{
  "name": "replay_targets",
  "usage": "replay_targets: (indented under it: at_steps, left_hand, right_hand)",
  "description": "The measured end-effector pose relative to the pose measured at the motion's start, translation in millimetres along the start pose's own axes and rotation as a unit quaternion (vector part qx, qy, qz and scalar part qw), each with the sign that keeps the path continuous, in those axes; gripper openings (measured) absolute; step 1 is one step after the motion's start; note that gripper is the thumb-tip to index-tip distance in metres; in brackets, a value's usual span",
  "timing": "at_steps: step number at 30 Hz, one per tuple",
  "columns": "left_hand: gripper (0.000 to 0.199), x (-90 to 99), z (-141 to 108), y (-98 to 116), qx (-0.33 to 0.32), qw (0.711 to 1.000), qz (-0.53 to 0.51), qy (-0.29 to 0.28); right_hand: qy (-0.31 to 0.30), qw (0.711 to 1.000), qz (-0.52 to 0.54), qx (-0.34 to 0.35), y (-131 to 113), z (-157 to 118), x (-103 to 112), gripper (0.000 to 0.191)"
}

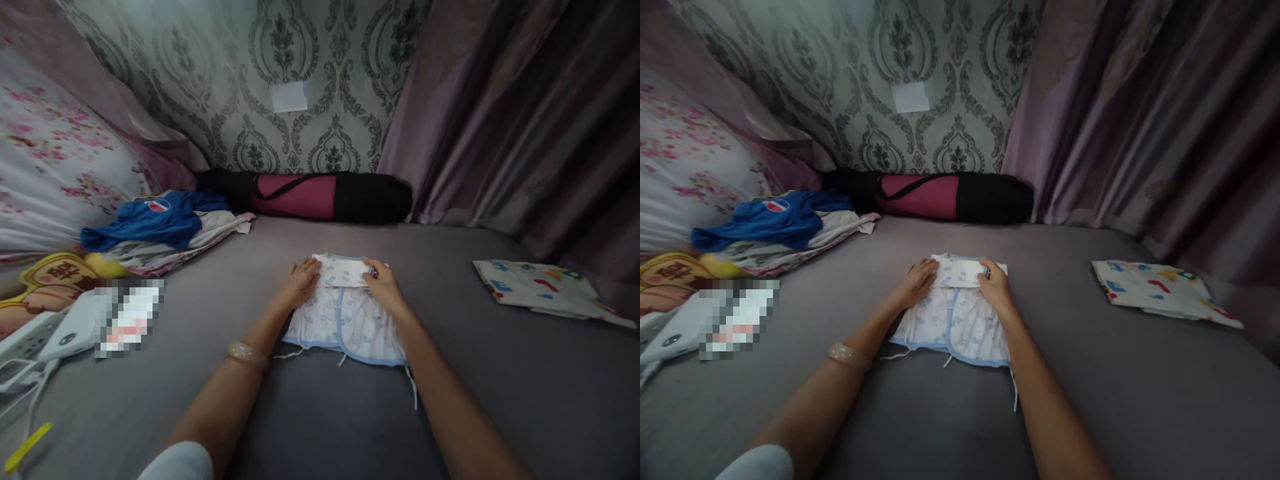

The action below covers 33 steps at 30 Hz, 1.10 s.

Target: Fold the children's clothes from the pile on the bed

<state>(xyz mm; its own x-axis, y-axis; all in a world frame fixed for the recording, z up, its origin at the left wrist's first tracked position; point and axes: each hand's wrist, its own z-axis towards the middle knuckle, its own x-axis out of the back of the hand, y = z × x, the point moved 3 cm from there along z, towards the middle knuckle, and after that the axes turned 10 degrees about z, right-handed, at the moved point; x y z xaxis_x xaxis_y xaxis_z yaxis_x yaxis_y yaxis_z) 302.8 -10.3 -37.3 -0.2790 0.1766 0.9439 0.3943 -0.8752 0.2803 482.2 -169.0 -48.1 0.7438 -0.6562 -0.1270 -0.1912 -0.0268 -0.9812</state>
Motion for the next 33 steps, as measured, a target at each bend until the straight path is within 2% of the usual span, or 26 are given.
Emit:
replay_targets:
  at_steps: [3,5,11,15,20,23,27,30,33]
  left_hand:
    - [0.045,9.1,-5,6,0.021,0.998,0.055,-0.024]
    - [0.045,13.5,-7,9,0.030,0.996,0.075,-0.030]
    - [0.047,10.9,-6,8,0.040,0.995,0.080,-0.038]
    - [0.047,10.5,-6,6,0.041,0.997,0.061,-0.036]
    - [0.042,23.6,-1,13,0.037,0.999,0.010,0.018]
    - [0.043,26.0,5,21,0.016,0.999,0.004,0.047]
    - [0.046,12.7,8,28,-0.021,0.999,0.033,0.017]
    - [0.049,0.4,7,26,-0.035,0.998,0.050,-0.006]
    - [0.051,-6.3,6,22,-0.041,0.999,0.030,-0.007]
  right_hand:
    - [0.095,0.975,-0.173,0.106,-10,-6,1,0.034]
    - [0.102,0.959,-0.226,0.138,-14,-9,-2,0.032]
    - [0.070,0.936,-0.283,0.198,-14,-20,-10,0.035]
    - [0.074,0.926,-0.303,0.212,-14,-28,-12,0.037]
    - [0.088,0.927,-0.294,0.215,-25,-34,-9,0.040]
    - [0.041,0.902,-0.369,0.221,-34,-33,-21,0.045]
    - [-0.049,0.862,-0.462,0.204,-35,-28,-57,0.045]
    - [-0.092,0.858,-0.462,0.204,-27,-24,-80,0.047]
    - [-0.112,0.862,-0.445,0.215,-16,-23,-88,0.051]
